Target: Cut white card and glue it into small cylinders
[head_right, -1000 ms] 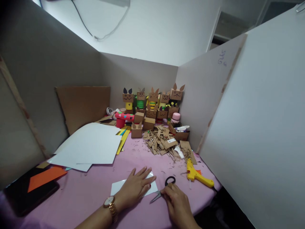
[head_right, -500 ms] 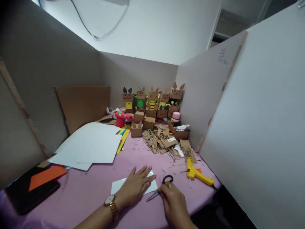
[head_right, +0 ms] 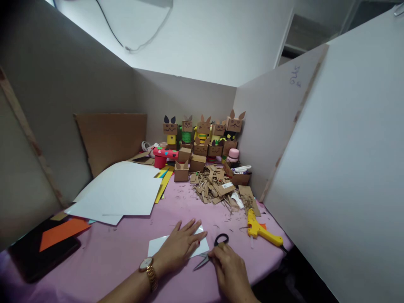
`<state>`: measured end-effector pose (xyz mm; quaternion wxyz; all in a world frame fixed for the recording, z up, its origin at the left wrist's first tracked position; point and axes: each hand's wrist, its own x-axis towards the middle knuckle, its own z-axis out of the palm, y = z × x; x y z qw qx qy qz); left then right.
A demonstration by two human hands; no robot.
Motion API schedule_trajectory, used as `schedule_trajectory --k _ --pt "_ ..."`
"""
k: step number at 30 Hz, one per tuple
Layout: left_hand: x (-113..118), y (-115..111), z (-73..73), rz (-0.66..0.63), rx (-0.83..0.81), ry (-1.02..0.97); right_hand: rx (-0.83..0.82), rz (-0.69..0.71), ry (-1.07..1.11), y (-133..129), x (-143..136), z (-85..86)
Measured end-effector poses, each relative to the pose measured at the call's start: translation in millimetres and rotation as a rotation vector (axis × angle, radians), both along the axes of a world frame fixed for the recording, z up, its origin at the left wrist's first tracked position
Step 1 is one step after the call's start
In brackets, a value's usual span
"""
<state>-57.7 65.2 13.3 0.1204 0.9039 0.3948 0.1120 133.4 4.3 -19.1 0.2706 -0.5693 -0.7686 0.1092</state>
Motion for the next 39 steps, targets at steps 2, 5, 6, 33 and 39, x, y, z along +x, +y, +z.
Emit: schedule_trajectory --k 2,5,6,33,39 --pt "0 0 0.5 -0.004 -0.001 0.000 0.014 -0.006 -0.010 2 -6 0.1" --pt "-1 1 0.7 -0.005 0.000 0.000 0.027 -0.011 -0.014 1 -10 0.7" --pt "-1 1 0.5 -0.004 0.000 -0.001 0.026 -0.005 -0.015 0 -10 0.9" --pt "-31 9 -0.1 -0.148 0.010 0.004 0.022 -0.003 -0.032 -4 -24 -3.2" --pt "-32 12 -3.4 -0.145 0.015 0.002 -0.011 -0.014 -0.005 -7 -23 -0.9"
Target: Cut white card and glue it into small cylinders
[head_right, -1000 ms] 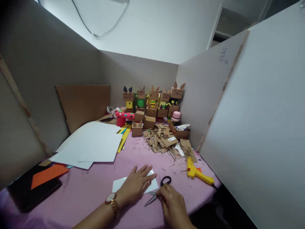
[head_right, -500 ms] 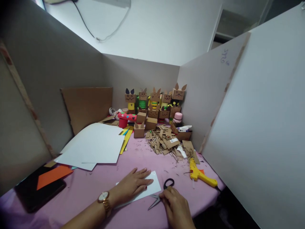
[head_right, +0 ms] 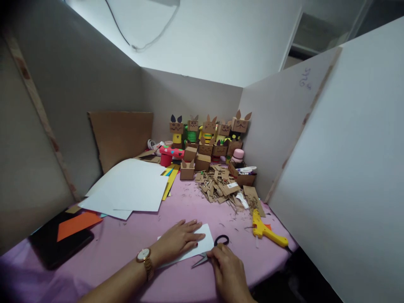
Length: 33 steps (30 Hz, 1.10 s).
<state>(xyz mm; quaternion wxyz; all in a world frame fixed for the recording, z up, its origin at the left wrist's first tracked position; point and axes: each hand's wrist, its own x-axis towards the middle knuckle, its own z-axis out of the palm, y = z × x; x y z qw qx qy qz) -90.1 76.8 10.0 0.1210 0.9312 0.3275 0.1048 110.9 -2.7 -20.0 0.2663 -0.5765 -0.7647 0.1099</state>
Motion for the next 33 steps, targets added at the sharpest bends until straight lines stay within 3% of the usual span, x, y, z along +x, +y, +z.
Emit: schedule_trajectory --k 7,13,22,33 --pt "0 1 -3.9 -0.003 0.010 -0.006 -0.009 0.007 0.008 -4 2 -1.2" --pt "0 0 -4.5 -0.010 0.011 -0.010 0.100 -0.047 0.013 -5 -11 -5.3" --pt "0 0 -6.6 0.007 0.028 -0.022 0.132 -0.022 0.044 -14 -8 -12.6" --pt "40 -5 -11.9 0.118 0.091 -0.090 0.167 0.006 -0.085 6 28 -18.5"
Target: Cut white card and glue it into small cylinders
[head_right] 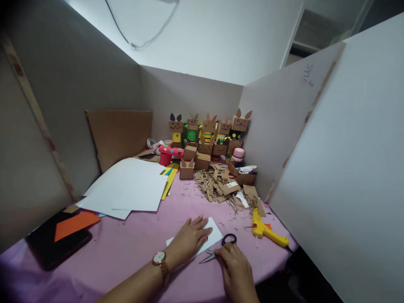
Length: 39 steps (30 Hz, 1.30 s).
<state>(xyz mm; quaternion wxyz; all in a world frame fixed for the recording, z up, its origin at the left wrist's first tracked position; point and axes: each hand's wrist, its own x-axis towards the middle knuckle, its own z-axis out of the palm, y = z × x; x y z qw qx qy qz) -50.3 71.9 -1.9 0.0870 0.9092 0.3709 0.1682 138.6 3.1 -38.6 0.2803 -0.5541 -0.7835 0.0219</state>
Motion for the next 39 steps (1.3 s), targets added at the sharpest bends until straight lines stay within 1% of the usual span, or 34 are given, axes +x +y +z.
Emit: schedule_trajectory --k 6,10,15,23,27,31,36,39 --pt "-1 2 1.0 -0.007 -0.008 0.004 -0.004 0.034 0.021 4 -11 7.8" --pt "-2 3 1.9 -0.010 -0.017 0.011 -0.017 0.053 0.053 -2 -10 12.6" --pt "-2 2 2.2 -0.013 -0.026 0.012 -0.043 0.055 0.076 -7 -5 12.5" --pt "-2 1 1.5 -0.018 -0.029 0.008 -0.080 0.049 0.087 -5 -18 14.8" --pt "-2 2 1.3 -0.024 -0.032 0.004 -0.115 0.049 0.079 -11 -16 16.1" --pt "-1 2 2.9 -0.034 -0.026 -0.009 -0.101 0.041 0.087 -13 -14 14.2" --pt "-13 0 8.8 -0.101 -0.033 -0.002 -0.076 0.045 0.106 -14 -14 14.4" --pt "-24 -1 9.0 -0.156 -0.060 0.014 -0.092 0.036 0.112 -16 -13 17.0"
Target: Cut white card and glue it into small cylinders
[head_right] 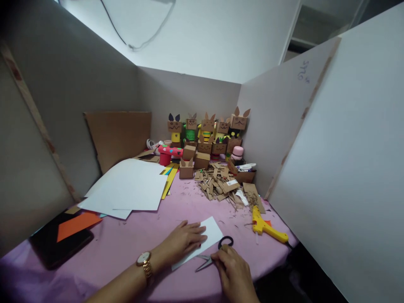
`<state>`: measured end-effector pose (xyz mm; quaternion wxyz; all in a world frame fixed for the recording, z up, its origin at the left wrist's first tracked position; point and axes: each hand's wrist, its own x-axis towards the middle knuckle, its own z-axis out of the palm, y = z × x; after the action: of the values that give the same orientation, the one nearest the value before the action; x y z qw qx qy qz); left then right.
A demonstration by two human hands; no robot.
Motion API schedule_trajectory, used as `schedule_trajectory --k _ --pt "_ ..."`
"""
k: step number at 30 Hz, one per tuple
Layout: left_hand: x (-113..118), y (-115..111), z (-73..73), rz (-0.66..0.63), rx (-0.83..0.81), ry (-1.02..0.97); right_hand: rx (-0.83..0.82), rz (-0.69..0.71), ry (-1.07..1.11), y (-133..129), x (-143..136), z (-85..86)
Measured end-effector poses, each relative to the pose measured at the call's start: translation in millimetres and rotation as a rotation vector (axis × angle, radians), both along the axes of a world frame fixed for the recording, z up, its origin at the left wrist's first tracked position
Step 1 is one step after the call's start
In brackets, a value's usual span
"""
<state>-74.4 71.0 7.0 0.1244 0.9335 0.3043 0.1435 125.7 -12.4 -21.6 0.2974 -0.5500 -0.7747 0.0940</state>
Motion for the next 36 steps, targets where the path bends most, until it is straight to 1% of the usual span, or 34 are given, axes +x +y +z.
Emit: schedule_trajectory --k 3,8,11,16,19,25,28,32,36 --pt "-5 -1 -3.4 -0.015 -0.019 0.000 -0.011 -0.014 0.001 0 -3 -0.2" --pt "-3 -3 -8.2 -0.005 -0.021 -0.007 0.033 -0.046 0.043 4 -18 -7.1" --pt "-3 -4 -8.3 -0.004 -0.008 -0.008 0.038 -0.060 0.055 5 -23 -7.5" --pt "-4 -4 -7.3 0.001 0.011 -0.004 -0.031 -0.006 0.016 1 -17 -0.5" --pt "-3 -4 -8.1 0.003 0.016 -0.005 -0.067 -0.007 0.009 -1 -16 2.7" --pt "-3 -4 -10.4 0.007 0.020 -0.004 -0.032 -0.044 0.033 -2 -29 7.2" --pt "-3 -4 -10.0 0.005 0.018 0.001 -0.015 -0.021 0.025 -2 -29 5.6" --pt "-3 -3 -8.7 -0.005 0.009 0.006 -0.047 0.028 0.010 -4 -24 0.8" --pt "-5 -2 -6.5 -0.011 0.005 0.013 -0.010 -0.002 0.025 -6 -25 -2.5"
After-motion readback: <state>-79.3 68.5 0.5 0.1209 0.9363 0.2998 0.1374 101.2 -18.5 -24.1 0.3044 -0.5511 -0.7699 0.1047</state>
